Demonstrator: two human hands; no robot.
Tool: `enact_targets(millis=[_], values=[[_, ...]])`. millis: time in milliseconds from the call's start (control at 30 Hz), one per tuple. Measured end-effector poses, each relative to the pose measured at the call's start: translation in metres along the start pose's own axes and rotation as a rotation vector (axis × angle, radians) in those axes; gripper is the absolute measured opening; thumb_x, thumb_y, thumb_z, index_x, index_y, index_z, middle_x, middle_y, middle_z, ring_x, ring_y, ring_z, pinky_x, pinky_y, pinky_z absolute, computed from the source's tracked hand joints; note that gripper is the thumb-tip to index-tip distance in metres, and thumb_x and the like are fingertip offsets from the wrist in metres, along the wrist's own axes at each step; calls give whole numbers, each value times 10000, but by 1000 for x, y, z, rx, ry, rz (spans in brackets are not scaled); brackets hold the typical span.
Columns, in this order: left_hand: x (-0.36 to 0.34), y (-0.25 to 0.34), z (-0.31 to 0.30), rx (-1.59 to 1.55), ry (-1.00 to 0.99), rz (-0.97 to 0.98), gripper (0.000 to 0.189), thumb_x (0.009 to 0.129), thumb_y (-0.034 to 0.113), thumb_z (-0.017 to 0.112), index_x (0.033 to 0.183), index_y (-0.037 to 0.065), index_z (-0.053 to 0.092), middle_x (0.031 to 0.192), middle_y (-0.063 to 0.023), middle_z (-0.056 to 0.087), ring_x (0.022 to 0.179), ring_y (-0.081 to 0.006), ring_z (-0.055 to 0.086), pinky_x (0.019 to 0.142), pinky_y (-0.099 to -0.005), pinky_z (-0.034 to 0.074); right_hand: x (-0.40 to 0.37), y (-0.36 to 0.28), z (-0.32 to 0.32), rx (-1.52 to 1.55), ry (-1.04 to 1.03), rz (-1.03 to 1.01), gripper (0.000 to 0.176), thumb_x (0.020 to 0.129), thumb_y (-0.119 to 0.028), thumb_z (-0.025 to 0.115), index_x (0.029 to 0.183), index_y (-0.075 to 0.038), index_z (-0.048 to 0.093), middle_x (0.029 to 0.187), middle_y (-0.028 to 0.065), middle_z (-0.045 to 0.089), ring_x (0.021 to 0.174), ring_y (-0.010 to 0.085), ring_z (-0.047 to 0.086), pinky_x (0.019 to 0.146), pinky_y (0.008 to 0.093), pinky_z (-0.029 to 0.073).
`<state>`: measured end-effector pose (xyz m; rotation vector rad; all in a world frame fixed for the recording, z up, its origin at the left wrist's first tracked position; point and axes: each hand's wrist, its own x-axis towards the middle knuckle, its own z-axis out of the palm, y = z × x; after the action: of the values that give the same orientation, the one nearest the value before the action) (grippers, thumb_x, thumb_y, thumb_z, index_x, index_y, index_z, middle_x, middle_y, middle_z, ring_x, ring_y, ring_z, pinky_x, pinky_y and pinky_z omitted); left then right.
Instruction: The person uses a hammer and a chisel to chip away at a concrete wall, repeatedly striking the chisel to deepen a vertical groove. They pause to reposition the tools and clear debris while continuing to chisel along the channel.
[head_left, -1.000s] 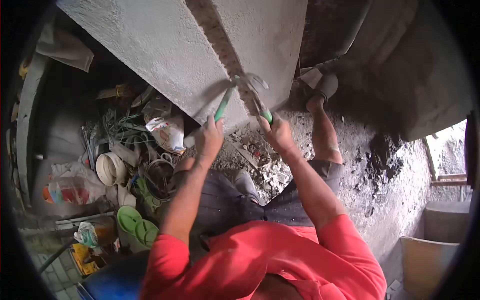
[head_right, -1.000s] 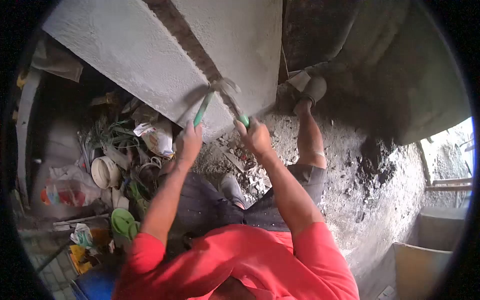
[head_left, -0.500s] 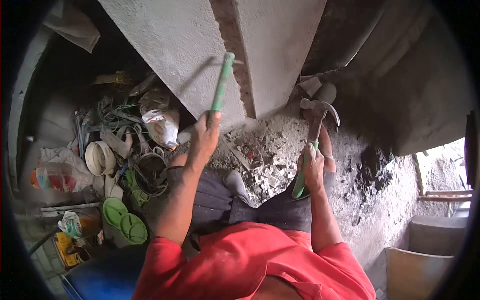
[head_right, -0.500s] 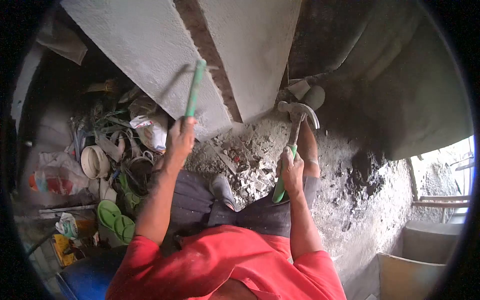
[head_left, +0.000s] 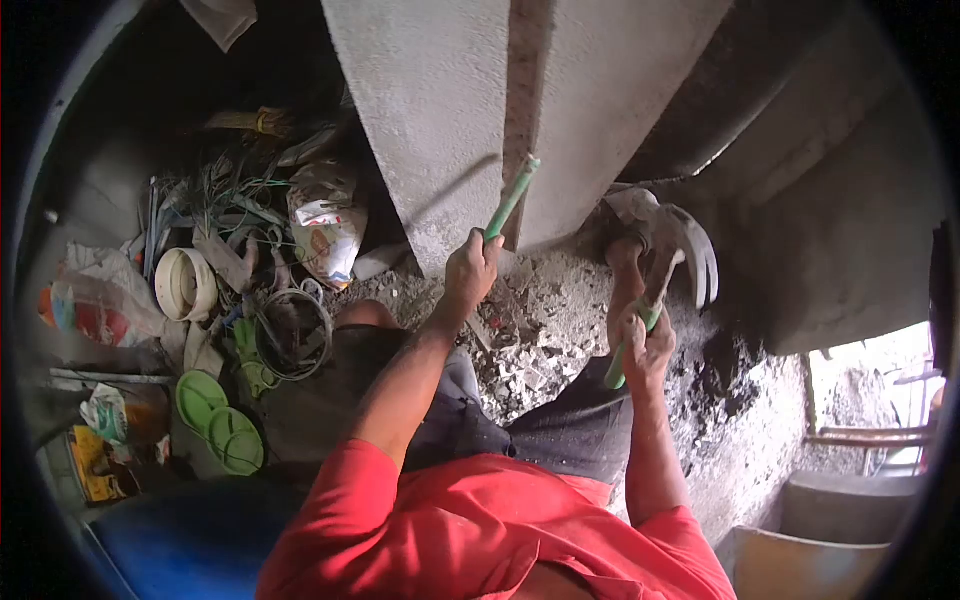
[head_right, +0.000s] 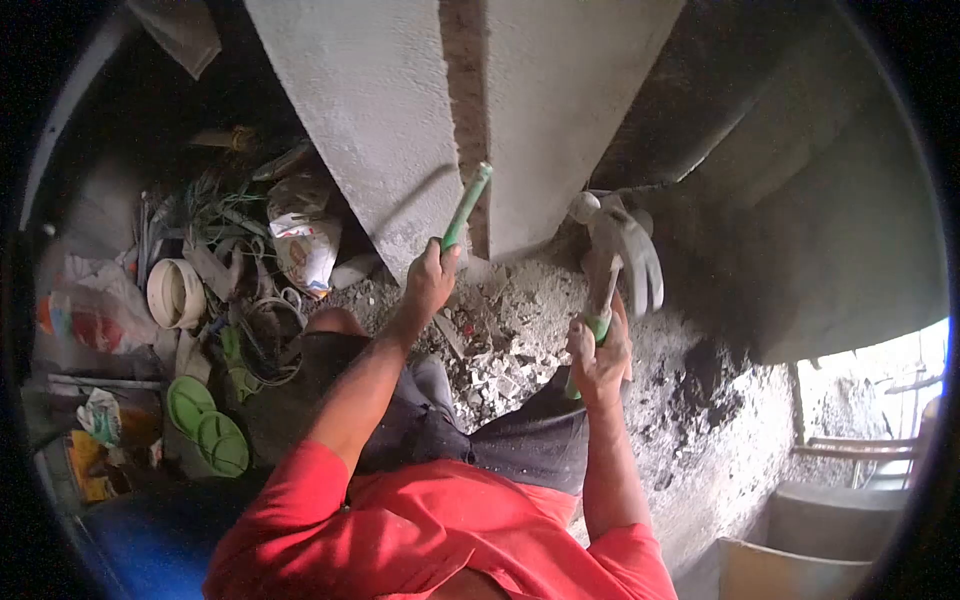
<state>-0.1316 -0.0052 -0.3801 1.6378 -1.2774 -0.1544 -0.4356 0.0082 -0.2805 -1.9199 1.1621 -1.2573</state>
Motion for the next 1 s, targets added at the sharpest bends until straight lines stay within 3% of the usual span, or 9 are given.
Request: enact_targets(millis=[133, 167, 233, 433, 600, 833, 900, 933, 1000], values=[[6, -19, -1, 40, -15, 35, 291, 987, 303, 584, 917, 29, 515, 658, -230, 608, 632, -448, 631, 523, -502, 490, 9, -18, 35, 73, 215, -306, 319, 871, -331, 704, 962, -31, 651, 957, 99, 683, 752, 227, 658, 675, 350, 519], [7, -19, -5, 34, -29, 61, 286, 986, 295, 585, 923, 25, 514, 662, -232, 610, 636, -449, 632, 523, -503, 488, 10, 2, 32, -450, -53, -455, 300, 834, -289, 733, 987, -43, 654, 860, 121, 680, 734, 293, 677, 676, 378, 531], [10, -17, -8, 20, -56, 22, 294, 990, 305, 576, 931, 25, 512, 662, -231, 612, 634, -450, 631, 530, -510, 487, 32, 7, 48, -274, -77, -491, 298, 799, -284, 761, 962, -62, 647, 772, 138, 665, 700, 349, 670, 640, 424, 535], [19, -11, -15, 107, -103, -73, 345, 1006, 367, 530, 933, 31, 500, 648, -222, 617, 630, -462, 627, 563, -550, 479, 86, -31, 98, -461, -264, -91, 400, 877, -407, 703, 902, -18, 611, 718, 227, 657, 712, 409, 675, 610, 461, 532], [14, -6, -17, 81, -139, -95, 354, 1004, 374, 532, 943, 26, 508, 645, -228, 619, 631, -464, 631, 555, -542, 484, 72, -54, 89, -126, -133, -265, 463, 879, -460, 682, 930, -5, 615, 786, 245, 672, 763, 431, 672, 652, 478, 530], [16, 27, -37, 222, -131, -84, 404, 1012, 388, 515, 931, -7, 528, 703, -274, 636, 667, -476, 641, 543, -541, 496, 86, -29, 84, -382, -248, -18, 464, 882, -459, 678, 952, -1, 642, 782, 243, 677, 774, 434, 677, 666, 483, 530], [37, 44, -54, 8, -325, -295, 414, 1021, 403, 506, 978, -7, 543, 648, -188, 627, 517, -356, 620, 439, -454, 476, 84, -41, 74, -360, -217, 18, 431, 881, -418, 696, 942, 6, 640, 763, 241, 673, 753, 425, 681, 655, 470, 527], [42, 101, -99, -370, -465, -693, 432, 1024, 435, 498, 986, 11, 573, 598, -58, 551, 416, -171, 496, 367, -341, 405, 82, -44, 66, -257, -200, 14, 425, 882, -405, 703, 938, 11, 638, 746, 236, 667, 732, 412, 684, 648, 456, 525], [42, 110, -117, -416, -446, -612, 423, 1006, 471, 520, 916, 58, 537, 601, 26, 447, 434, -73, 407, 377, -274, 342, 82, -52, 49, -109, -198, 29, 467, 898, -427, 703, 952, 32, 634, 723, 204, 660, 692, 317, 691, 648, 407, 516]])
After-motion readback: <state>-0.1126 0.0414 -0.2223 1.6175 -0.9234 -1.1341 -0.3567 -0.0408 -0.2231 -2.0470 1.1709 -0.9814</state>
